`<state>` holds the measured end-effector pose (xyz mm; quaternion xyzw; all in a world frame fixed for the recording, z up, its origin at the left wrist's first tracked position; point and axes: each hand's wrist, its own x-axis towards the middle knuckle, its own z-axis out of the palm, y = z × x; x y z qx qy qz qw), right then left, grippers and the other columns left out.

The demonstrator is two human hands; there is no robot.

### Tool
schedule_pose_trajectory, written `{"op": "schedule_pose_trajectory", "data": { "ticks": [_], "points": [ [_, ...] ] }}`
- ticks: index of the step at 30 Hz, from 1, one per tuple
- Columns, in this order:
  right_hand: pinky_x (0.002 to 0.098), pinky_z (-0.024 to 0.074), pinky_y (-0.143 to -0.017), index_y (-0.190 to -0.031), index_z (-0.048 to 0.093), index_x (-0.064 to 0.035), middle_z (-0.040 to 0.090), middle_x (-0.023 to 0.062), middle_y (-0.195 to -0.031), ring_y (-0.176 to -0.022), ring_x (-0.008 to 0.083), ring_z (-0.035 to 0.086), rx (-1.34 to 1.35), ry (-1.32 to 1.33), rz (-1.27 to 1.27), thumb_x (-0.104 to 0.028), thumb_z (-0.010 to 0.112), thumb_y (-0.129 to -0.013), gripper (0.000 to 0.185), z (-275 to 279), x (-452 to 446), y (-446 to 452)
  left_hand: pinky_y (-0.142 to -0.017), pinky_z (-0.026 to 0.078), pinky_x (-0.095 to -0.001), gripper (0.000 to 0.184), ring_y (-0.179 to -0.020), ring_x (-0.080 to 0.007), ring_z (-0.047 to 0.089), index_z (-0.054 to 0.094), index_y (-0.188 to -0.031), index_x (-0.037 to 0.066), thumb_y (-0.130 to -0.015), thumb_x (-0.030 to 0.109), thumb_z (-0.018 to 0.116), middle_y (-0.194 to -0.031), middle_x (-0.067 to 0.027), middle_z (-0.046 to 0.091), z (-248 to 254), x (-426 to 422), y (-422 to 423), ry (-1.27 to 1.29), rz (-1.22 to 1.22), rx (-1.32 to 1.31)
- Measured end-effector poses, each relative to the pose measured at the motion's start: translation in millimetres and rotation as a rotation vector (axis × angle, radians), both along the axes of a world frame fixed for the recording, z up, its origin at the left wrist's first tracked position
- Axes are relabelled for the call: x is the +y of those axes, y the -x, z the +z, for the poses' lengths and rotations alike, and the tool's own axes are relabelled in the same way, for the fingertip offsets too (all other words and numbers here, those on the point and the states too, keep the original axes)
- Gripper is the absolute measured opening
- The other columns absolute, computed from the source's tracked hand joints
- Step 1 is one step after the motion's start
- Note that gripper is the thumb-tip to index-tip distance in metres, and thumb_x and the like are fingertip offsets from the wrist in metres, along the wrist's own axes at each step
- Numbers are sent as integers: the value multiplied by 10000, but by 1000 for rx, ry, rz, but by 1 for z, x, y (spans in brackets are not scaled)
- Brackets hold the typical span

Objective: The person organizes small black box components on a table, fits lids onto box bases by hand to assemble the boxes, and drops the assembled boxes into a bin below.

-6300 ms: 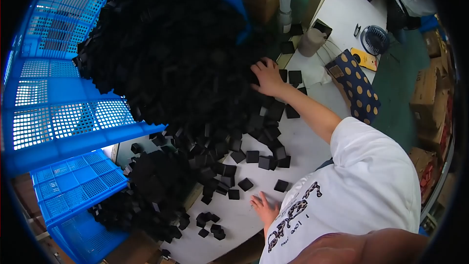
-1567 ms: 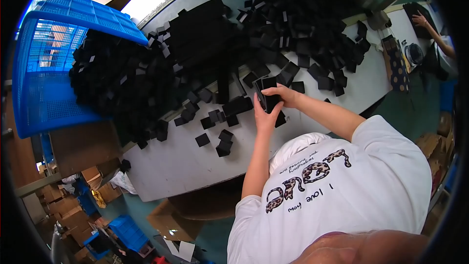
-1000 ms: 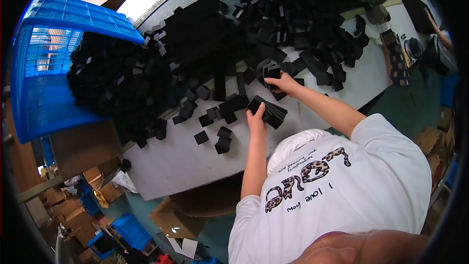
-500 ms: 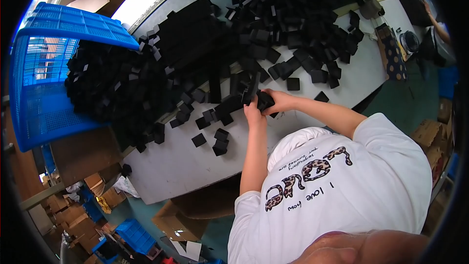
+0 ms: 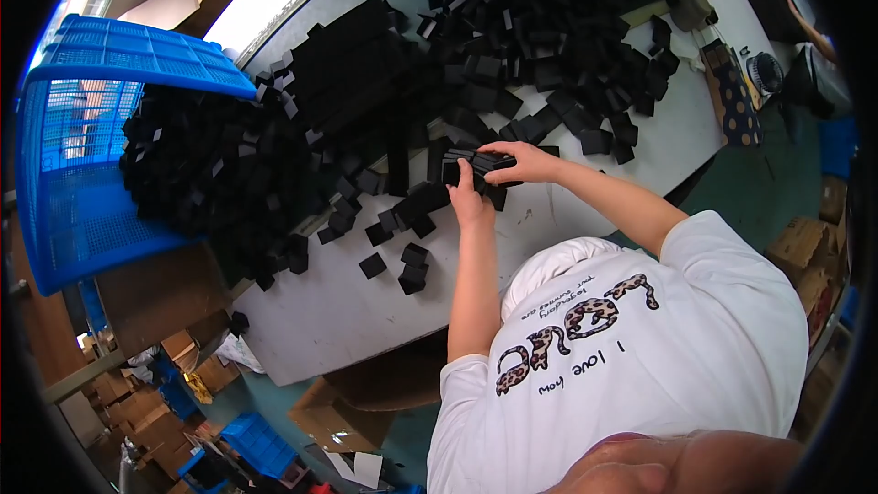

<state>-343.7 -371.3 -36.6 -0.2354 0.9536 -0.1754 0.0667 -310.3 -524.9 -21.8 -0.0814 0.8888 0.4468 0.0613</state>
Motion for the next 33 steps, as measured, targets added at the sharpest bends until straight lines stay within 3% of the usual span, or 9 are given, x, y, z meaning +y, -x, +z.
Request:
{"op": "schedule_pose_trajectory", "data": {
  "ticks": [2,6,8,11,14,16,22,26,33],
  "points": [
    [461,520,-943,-1244,605,-112,659,111,-1149,-1151,334,626,-85,136,-110,-218,860,-677,631,8,4,-12,-1051,495,-439,1116,-1226,-378,616,341,-1612,34,-803,622,837,-1449,-248,557,-3,2,3,2,-67,-10],
    [464,538,-955,-1250,571,-79,646,154,-1187,-1164,364,618,-108,391,-116,-204,911,-683,674,60,19,-24,-963,572,-395,697,-1110,-268,675,541,-1447,65,-926,453,795,-1268,-163,670,4,11,-3,-357,-196,197],
    [453,532,-979,-1255,563,-46,643,164,-1193,-1166,361,618,-240,289,-86,-206,928,-683,697,89,34,-31,-523,591,-253,339,-866,-124,683,634,-1291,82,-1026,285,700,-1121,-61,688,29,25,-19,-675,-87,7],
    [441,519,-978,-1277,559,-43,643,158,-1193,-1173,350,617,-217,64,76,-222,921,-699,706,95,63,-40,-885,564,-360,326,-1032,-256,693,646,-1284,77,-1003,232,700,-1163,-125,713,-4,20,-32,-429,-55,137],
    [453,435,-1075,-1307,602,-41,647,138,-1203,-1241,307,574,-178,-186,124,-318,912,-725,714,130,84,-39,-973,501,-327,369,-1108,-198,649,650,-1312,61,-993,229,731,-1236,-105,680,2,-7,-33,-566,-67,23],
    [465,361,-1142,-1268,671,-44,651,127,-1235,-1283,290,538,-2,-236,195,-399,898,-753,666,135,87,-43,-1077,456,-384,437,-1275,-277,564,678,-1324,88,-940,268,782,-1391,-136,586,18,-27,-43,-325,-278,169],
    [425,526,-1022,-1314,675,-74,641,108,-1320,-1199,321,610,48,52,220,-320,777,-935,463,193,-10,60,-710,514,-284,182,-871,-149,645,743,-1132,96,-954,132,766,-1160,-45,678,50,-184,8,-263,53,440],
    [446,494,-1097,-1426,610,-124,582,148,-1467,-1321,361,562,259,64,353,-402,686,-1007,509,187,-132,199,-1055,463,-438,289,-1215,-334,594,707,-1219,66,-997,251,724,-1245,-107,679,-24,-408,96,236,370,588],
    [525,448,-1118,-1419,636,-172,537,109,-1534,-1420,361,488,527,-102,212,-555,533,-1047,544,115,-374,542,-1185,374,-488,791,-1428,-421,433,442,-1515,-28,-996,521,677,-1521,-281,465,-88,-675,276,361,597,482]
  ]
}}
